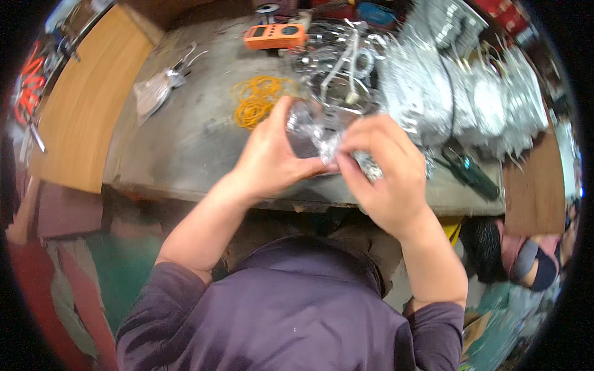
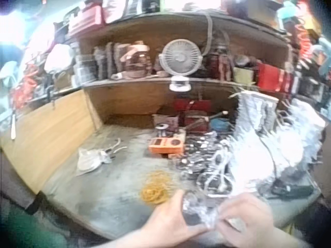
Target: Assembling metal housing parts using an electric screwdriver at a workshop station.
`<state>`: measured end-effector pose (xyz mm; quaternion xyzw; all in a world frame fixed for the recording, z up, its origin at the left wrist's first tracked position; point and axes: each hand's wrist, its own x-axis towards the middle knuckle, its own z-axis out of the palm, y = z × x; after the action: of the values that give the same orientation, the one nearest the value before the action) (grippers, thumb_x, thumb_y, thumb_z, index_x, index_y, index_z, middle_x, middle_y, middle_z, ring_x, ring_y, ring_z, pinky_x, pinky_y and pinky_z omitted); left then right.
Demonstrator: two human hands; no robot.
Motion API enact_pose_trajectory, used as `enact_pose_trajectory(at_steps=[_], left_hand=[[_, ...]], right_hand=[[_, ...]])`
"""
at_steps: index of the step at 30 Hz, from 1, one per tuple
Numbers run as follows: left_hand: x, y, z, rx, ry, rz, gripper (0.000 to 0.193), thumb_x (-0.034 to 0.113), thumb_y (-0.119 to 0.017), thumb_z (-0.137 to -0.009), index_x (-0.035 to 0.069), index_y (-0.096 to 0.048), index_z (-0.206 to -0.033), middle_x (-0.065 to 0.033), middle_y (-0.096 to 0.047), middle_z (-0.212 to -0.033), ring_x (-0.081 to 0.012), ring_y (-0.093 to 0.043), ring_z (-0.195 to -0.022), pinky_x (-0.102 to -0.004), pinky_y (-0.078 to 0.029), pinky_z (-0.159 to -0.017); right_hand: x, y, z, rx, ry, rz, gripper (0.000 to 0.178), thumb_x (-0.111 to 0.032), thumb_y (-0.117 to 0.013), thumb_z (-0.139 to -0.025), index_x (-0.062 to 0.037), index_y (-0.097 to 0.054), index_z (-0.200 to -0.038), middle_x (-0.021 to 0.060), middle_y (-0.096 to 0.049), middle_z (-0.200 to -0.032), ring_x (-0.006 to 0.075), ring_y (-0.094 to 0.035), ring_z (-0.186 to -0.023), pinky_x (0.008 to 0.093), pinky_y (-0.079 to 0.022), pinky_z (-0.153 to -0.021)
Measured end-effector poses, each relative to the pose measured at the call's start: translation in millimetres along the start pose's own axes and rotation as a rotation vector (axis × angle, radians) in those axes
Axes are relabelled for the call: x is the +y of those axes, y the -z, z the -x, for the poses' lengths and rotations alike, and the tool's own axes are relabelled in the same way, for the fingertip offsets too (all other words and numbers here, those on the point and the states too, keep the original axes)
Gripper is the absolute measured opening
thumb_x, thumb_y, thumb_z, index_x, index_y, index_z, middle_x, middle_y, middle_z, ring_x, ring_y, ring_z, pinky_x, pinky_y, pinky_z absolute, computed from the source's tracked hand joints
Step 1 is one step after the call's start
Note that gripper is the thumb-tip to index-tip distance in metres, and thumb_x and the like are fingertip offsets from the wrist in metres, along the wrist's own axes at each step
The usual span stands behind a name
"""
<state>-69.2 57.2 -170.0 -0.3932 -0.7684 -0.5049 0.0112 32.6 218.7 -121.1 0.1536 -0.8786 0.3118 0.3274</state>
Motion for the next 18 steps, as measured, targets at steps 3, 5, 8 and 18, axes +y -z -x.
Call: enact_pose_trajectory(at_steps=[3, 5, 8, 18], left_hand=[[-3.0, -3.1, 10.7, 0.105, 0.074, 0.083, 0.056, 0.010, -0.075, -0.063, 0.002, -0.053, -0.114, -0.0178, -0.065, -0.096, -0.0341, -0.067, -0.089, -0.0395, -0.052, -0.076], [-9.0, -7.3, 19.4, 0.200, -0.239, 0.059, 0.054, 0.010, -0.074, -0.061, 0.002, -0.055, -0.110, -0.0157, -0.064, -0.090, -0.0350, -0.065, -0.084, -0.0388, -0.052, -0.074], [-13.0, -11.0, 29.9, 0.204, -0.471, 0.020, 0.048, 0.014, -0.076, -0.059, 0.003, -0.057, -0.101, -0.0110, -0.064, -0.087, -0.0315, -0.062, -0.074, -0.0381, -0.046, -0.062], [-18.6, -12.3, 35.0, 0.211, -0.510, 0.101, 0.054, 0.015, -0.077, -0.056, 0.004, -0.057, -0.105, -0.0122, -0.063, -0.091, -0.0322, -0.062, -0.081, -0.0406, -0.048, -0.069]], right_hand=[[-11.6, 2.8, 2.8, -0.081, 0.103, -0.190, 0.005, 0.004, -0.063, -0.082, 0.0005, -0.061, -0.085, 0.0126, -0.063, -0.085, 0.0247, -0.062, -0.080, 0.0323, -0.052, -0.071], [2.3, 11.3, 2.6, 0.221, 0.040, -0.526, 0.014, -0.007, -0.051, -0.094, 0.0026, -0.060, -0.092, 0.0145, -0.062, -0.086, 0.0212, -0.060, -0.075, 0.0312, -0.051, -0.070], [52.2, -0.9, -28.4, 0.106, -0.454, -0.464, 0.026, -0.019, -0.050, -0.101, 0.0030, -0.064, -0.103, 0.0080, -0.062, -0.089, 0.0149, -0.061, -0.078, 0.0289, -0.052, -0.073], [82.0, -149.8, -80.8, -0.622, 0.334, 0.146, 0.012, -0.010, -0.064, -0.083, -0.0027, -0.069, -0.092, 0.0127, -0.062, -0.095, 0.0321, -0.061, -0.094, 0.0409, -0.051, -0.080]])
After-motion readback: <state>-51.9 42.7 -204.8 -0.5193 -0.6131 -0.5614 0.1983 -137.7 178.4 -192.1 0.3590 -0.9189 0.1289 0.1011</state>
